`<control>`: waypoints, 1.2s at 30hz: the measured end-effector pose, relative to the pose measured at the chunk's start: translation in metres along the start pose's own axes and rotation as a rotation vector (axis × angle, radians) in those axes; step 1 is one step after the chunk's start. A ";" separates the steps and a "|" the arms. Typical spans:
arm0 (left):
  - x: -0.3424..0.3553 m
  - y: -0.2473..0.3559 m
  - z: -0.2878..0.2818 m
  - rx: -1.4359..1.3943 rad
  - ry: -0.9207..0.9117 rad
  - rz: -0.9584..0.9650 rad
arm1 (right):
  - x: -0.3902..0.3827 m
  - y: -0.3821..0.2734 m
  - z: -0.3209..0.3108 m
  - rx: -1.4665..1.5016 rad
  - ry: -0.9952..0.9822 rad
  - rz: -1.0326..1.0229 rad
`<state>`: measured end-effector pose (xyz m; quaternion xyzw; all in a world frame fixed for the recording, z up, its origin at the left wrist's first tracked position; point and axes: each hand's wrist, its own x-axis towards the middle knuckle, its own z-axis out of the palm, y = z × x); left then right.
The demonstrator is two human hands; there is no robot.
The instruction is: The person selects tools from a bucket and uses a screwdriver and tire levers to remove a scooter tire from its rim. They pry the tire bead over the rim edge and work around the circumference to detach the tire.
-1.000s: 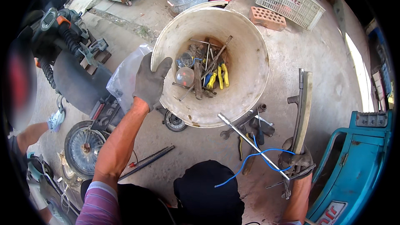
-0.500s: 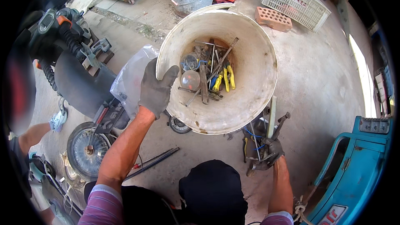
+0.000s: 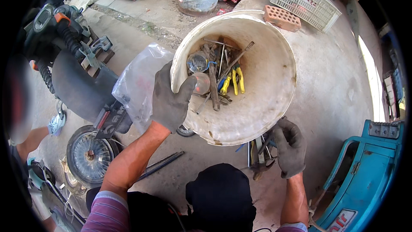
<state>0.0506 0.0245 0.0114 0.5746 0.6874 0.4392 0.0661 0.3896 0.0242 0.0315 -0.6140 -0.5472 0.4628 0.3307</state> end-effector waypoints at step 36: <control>-0.020 0.028 0.008 -0.108 -0.023 -0.002 | 0.223 0.057 0.227 0.094 -0.125 0.183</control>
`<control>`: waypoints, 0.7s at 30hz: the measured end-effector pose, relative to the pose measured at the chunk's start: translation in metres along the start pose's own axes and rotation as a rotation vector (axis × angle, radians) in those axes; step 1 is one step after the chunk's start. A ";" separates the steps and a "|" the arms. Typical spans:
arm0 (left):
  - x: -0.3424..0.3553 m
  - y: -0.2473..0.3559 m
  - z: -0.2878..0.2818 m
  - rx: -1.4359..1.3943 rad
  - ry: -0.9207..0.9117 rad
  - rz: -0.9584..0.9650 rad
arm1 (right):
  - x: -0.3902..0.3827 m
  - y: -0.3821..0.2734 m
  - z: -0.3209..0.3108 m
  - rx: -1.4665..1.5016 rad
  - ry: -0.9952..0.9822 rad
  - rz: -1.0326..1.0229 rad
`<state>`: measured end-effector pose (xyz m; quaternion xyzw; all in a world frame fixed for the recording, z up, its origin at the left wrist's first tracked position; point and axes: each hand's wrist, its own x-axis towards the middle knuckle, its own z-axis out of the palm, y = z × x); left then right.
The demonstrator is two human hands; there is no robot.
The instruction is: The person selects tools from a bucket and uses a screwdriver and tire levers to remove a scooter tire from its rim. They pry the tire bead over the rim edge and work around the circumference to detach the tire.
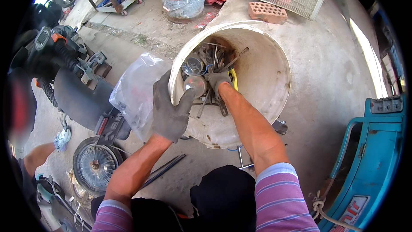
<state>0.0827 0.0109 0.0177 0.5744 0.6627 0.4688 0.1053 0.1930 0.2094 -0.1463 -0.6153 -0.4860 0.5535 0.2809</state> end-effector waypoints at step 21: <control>0.015 -0.009 0.003 -0.027 0.037 -0.054 | -0.017 -0.060 -0.023 -0.356 -0.304 0.005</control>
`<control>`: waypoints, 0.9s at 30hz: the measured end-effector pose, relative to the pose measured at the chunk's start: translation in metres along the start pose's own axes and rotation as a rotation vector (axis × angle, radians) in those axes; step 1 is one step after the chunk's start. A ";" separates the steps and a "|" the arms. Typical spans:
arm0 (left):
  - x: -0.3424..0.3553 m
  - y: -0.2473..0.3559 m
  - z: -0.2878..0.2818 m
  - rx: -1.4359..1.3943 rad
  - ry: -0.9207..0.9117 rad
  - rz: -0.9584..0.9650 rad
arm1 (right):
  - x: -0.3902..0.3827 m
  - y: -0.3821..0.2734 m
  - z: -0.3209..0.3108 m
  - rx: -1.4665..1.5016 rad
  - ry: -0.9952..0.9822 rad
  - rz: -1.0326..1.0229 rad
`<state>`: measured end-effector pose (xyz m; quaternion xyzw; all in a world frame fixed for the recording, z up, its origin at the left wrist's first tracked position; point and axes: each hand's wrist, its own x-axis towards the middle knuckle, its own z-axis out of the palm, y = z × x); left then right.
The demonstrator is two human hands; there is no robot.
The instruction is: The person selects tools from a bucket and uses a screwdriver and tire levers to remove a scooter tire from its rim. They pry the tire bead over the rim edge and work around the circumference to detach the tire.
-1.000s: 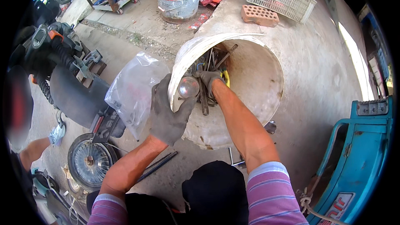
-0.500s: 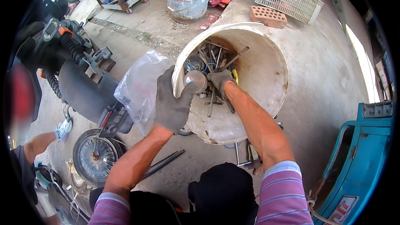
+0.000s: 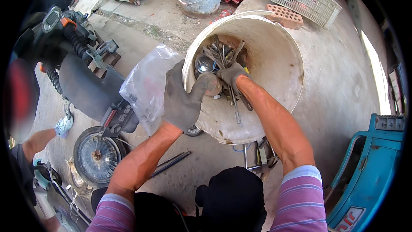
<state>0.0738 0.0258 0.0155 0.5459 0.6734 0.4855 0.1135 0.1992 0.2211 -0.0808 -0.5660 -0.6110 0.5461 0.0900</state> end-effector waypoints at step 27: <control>-0.006 0.000 0.003 0.031 0.071 -0.026 | -0.054 -0.016 -0.025 -0.753 0.021 0.002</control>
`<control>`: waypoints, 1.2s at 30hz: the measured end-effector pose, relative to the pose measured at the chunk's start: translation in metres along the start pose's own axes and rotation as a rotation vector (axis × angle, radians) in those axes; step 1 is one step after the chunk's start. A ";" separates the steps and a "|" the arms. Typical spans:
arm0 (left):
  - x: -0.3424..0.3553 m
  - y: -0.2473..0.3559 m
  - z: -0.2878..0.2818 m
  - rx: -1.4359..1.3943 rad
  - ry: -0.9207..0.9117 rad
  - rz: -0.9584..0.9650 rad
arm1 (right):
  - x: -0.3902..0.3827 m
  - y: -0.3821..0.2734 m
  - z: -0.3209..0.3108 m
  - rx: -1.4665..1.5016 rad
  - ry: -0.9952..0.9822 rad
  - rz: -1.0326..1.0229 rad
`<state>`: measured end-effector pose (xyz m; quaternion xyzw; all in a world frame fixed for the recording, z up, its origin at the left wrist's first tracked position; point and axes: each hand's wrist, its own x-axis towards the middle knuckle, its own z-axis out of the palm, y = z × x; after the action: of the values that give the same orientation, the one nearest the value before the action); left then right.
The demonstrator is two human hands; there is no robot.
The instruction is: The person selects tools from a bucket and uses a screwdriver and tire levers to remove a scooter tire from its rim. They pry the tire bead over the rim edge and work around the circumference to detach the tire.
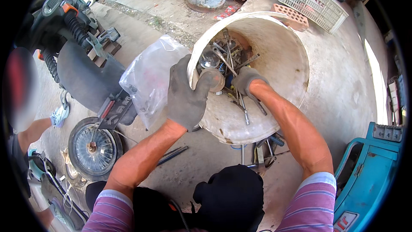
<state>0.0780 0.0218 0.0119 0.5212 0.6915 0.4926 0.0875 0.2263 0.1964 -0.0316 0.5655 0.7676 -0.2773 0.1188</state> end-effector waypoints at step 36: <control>0.042 -0.009 -0.004 -0.037 -0.006 -0.063 | -0.301 0.163 0.004 1.446 0.397 -0.383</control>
<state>0.0513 0.0540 0.0235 0.4987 0.6982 0.5006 0.1146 0.4776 -0.0138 0.0665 0.3989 0.4869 -0.6188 -0.4699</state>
